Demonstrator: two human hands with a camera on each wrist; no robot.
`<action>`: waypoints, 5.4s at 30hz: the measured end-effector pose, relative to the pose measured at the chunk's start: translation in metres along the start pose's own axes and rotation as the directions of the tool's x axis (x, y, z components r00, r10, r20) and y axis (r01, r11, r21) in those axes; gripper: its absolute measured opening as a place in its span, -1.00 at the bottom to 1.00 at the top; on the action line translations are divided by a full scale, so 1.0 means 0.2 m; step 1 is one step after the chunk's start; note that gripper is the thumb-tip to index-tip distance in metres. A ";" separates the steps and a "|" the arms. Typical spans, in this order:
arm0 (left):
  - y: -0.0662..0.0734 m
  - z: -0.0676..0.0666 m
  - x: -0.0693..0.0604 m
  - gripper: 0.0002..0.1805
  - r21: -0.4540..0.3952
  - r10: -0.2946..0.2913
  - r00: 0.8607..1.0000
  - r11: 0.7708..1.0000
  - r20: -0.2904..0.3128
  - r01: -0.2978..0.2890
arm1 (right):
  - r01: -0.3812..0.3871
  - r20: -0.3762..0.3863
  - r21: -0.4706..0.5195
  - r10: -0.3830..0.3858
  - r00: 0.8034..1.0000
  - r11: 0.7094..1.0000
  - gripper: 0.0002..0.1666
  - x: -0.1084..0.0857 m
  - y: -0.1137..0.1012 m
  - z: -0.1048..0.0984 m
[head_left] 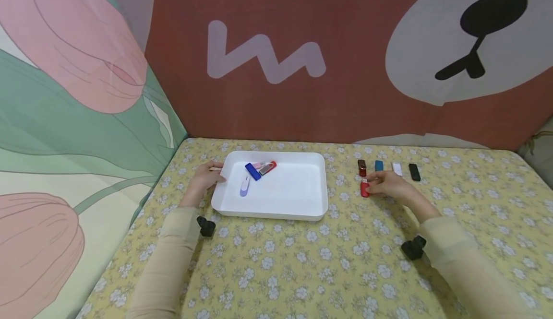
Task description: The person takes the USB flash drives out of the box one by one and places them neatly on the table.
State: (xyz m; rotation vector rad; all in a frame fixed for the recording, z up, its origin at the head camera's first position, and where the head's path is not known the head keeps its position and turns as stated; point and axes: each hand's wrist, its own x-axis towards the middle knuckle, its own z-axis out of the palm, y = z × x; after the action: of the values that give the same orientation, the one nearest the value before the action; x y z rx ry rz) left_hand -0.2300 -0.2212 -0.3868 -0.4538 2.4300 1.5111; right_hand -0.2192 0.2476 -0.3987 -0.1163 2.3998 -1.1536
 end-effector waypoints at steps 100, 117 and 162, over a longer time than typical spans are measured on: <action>0.01 0.00 0.00 -0.43 0.015 -0.015 1.000 1.000 -0.002 0.015 | 0.270 -0.123 0.096 -0.258 0.958 0.958 -0.52 0.52 -0.75 0.70; 0.00 0.01 0.02 -0.44 0.010 -0.016 1.000 1.000 -0.007 0.016 | 0.369 -0.022 0.057 -0.368 0.930 0.928 -0.42 0.66 -0.70 0.73; -0.01 0.01 0.02 -0.44 -0.011 -0.013 1.000 1.000 -0.003 0.013 | 0.235 -0.051 -0.186 -0.249 0.967 0.954 -0.70 0.56 -0.71 0.72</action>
State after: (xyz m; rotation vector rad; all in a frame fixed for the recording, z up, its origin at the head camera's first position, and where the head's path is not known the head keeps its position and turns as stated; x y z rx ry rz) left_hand -0.2328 -0.2204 -0.3900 -0.4739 2.4178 1.5196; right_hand -0.2716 0.0235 -0.4102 -0.4456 2.6076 -1.0588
